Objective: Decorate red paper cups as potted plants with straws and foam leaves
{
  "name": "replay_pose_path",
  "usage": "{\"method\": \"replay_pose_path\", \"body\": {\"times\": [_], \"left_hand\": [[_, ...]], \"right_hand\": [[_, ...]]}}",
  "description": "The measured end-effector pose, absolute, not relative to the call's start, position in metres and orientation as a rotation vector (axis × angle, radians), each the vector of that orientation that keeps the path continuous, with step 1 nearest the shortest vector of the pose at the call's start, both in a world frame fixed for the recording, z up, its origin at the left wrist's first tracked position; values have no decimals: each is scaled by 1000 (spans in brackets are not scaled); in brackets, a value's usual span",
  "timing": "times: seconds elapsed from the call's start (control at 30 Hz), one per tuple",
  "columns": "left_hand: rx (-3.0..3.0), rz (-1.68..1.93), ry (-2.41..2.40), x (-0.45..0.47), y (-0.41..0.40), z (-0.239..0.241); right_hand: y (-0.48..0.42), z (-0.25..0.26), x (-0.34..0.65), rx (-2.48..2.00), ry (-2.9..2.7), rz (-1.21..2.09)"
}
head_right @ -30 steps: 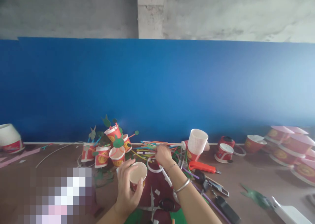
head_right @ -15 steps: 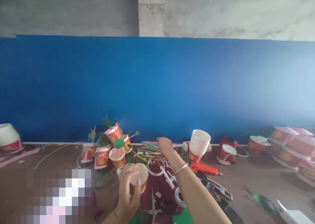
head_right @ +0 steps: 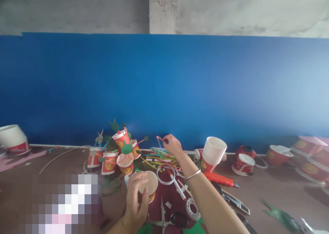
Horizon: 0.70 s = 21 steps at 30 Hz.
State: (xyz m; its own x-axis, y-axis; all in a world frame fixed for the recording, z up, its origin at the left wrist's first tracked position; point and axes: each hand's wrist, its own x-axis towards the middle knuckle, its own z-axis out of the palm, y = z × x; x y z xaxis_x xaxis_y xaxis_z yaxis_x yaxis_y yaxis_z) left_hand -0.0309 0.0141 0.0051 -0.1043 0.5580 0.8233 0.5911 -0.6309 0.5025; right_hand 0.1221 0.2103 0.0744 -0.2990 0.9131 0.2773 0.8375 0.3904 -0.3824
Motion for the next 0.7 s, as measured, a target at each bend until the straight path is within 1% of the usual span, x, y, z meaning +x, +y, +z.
{"method": "replay_pose_path", "body": {"times": [0.17, 0.33, 0.47, 0.7], "left_hand": [[-2086, -1921, -1328, -29, 14, 6], [-2100, -1891, -1307, -29, 14, 5], [-2098, -1858, -1300, -31, 14, 5], [-2042, -1916, -1303, -32, 17, 7]], "right_hand": [[216, 98, 145, -1430, -2031, 434], [205, 87, 149, -1452, -2004, 601], [193, 74, 141, -1481, -1946, 815], [151, 84, 128, -1354, -1803, 1207]]}}
